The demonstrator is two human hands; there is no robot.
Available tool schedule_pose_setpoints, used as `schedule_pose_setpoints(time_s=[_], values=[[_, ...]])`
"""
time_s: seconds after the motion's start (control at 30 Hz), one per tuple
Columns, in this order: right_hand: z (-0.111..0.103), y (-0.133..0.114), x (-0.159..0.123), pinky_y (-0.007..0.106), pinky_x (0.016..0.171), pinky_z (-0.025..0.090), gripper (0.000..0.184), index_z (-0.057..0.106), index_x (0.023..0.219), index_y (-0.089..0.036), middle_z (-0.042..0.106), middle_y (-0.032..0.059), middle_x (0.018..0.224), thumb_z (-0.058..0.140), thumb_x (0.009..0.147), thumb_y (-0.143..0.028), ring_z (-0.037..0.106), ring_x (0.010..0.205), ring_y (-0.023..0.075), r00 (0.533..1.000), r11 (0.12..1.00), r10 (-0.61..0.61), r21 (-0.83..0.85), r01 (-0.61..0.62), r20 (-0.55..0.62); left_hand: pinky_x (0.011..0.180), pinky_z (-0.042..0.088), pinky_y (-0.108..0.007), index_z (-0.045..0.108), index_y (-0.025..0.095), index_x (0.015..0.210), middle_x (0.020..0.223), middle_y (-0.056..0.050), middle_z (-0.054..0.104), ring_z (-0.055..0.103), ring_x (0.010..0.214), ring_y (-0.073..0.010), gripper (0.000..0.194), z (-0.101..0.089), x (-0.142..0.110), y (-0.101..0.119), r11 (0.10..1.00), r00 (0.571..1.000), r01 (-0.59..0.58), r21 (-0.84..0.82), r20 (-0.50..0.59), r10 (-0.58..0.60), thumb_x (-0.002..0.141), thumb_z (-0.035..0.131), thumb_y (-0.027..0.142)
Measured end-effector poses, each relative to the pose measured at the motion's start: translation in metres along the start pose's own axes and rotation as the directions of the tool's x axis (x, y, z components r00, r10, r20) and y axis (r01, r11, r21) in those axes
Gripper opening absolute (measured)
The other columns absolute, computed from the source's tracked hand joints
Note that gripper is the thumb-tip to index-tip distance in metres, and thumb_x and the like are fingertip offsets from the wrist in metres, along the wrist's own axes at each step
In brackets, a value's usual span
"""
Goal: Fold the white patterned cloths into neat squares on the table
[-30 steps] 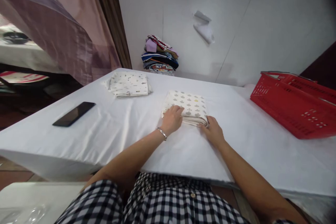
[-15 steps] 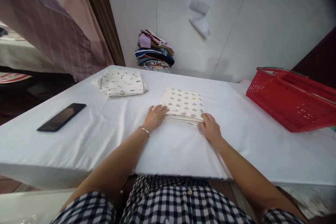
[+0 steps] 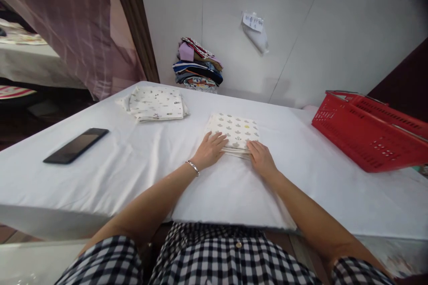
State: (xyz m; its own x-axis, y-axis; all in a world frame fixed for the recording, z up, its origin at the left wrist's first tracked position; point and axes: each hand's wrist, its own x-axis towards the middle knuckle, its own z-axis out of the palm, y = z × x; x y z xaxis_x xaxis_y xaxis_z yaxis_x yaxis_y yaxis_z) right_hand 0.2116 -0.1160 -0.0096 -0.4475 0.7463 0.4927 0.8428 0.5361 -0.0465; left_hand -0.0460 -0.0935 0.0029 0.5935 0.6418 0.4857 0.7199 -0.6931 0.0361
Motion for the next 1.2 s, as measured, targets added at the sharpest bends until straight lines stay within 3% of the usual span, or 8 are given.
schedule_pose_setpoints(time_s=[0.17, 0.3, 0.53, 0.87, 1.0, 1.1, 1.2], values=[[0.008, 0.004, -0.002, 0.039, 0.089, 0.038, 0.032, 0.054, 0.118, -0.016, 0.058, 0.0108, 0.114, 0.037, 0.090, -0.023, 0.049, 0.105, 0.0237, 0.998, 1.000, -0.022, -0.004, 0.022, -0.059, 0.102, 0.030, -0.043, 0.051, 0.022, 0.121, 0.122, -0.005, 0.057, 0.048, 0.116, -0.0197, 0.034, 0.010, 0.008, -0.003, 0.999, 0.999, -0.002, -0.039, 0.046, 0.003, 0.088, 0.044, 0.023], [0.013, 0.004, -0.005, 0.037, 0.087, 0.037, 0.029, 0.056, 0.114, -0.017, 0.059, 0.0098, 0.111, 0.039, 0.091, -0.023, 0.050, 0.102, 0.0218, 0.997, 0.999, -0.022, 0.029, 0.025, -0.080, 0.092, 0.039, -0.036, 0.055, 0.022, 0.116, 0.116, -0.004, 0.061, 0.053, 0.110, -0.0180, 0.030, 0.015, 0.008, -0.010, 0.997, 0.999, 0.032, -0.070, 0.008, -0.031, 0.090, 0.039, 0.025], [0.013, 0.000, -0.004, 0.035, 0.087, 0.037, 0.028, 0.060, 0.109, -0.018, 0.061, 0.0080, 0.109, 0.039, 0.091, -0.022, 0.051, 0.101, 0.0194, 0.994, 0.997, -0.004, 0.071, 0.011, -0.106, 0.089, 0.040, -0.036, 0.058, 0.023, 0.112, 0.115, -0.003, 0.062, 0.053, 0.109, -0.0190, 0.030, 0.014, 0.006, -0.010, 0.999, 0.998, 0.044, -0.017, -0.053, -0.044, 0.092, 0.035, 0.022], [0.003, -0.008, 0.000, 0.037, 0.090, 0.037, 0.030, 0.059, 0.110, -0.018, 0.059, 0.0090, 0.114, 0.039, 0.089, -0.021, 0.050, 0.105, 0.0212, 1.000, 0.999, 0.029, 0.036, -0.029, 0.012, 0.099, 0.034, -0.038, 0.056, 0.023, 0.116, 0.121, -0.003, 0.058, 0.047, 0.115, -0.0185, 0.036, 0.017, -0.001, -0.007, 0.999, 0.999, 0.046, -0.005, 0.017, -0.046, 0.089, 0.035, 0.012], [-0.005, -0.025, 0.015, 0.043, 0.101, 0.028, 0.042, 0.047, 0.126, -0.015, 0.044, 0.0109, 0.135, 0.042, 0.086, -0.028, 0.036, 0.125, 0.0253, 0.995, 0.999, -0.023, -0.028, 0.025, 0.094, 0.101, 0.033, -0.038, 0.056, 0.024, 0.118, 0.122, -0.002, 0.058, 0.046, 0.117, -0.0185, 0.036, 0.018, -0.002, -0.005, 0.998, 0.997, 0.056, 0.010, 0.047, -0.056, 0.089, 0.036, 0.013], [0.005, -0.033, 0.020, 0.046, 0.106, 0.020, 0.054, 0.033, 0.137, -0.014, 0.033, 0.0108, 0.143, 0.040, 0.087, -0.033, 0.023, 0.133, 0.0256, 0.985, 0.993, -0.078, -0.080, 0.092, 0.157, 0.102, 0.032, -0.038, 0.056, 0.025, 0.117, 0.123, -0.001, 0.058, 0.046, 0.117, -0.0182, 0.035, 0.016, -0.003, -0.005, 0.997, 0.995, 0.081, 0.008, 0.060, -0.081, 0.090, 0.035, 0.016], [0.022, -0.033, 0.017, 0.047, 0.106, 0.019, 0.054, 0.031, 0.139, -0.014, 0.034, 0.0108, 0.142, 0.036, 0.089, -0.035, 0.024, 0.133, 0.0249, 0.977, 0.985, -0.111, -0.110, 0.133, 0.182, 0.104, 0.028, -0.039, 0.056, 0.029, 0.117, 0.122, 0.001, 0.058, 0.046, 0.118, -0.0169, 0.034, 0.012, -0.005, -0.010, 0.994, 0.992, 0.110, -0.026, 0.061, -0.109, 0.091, 0.035, 0.020]])
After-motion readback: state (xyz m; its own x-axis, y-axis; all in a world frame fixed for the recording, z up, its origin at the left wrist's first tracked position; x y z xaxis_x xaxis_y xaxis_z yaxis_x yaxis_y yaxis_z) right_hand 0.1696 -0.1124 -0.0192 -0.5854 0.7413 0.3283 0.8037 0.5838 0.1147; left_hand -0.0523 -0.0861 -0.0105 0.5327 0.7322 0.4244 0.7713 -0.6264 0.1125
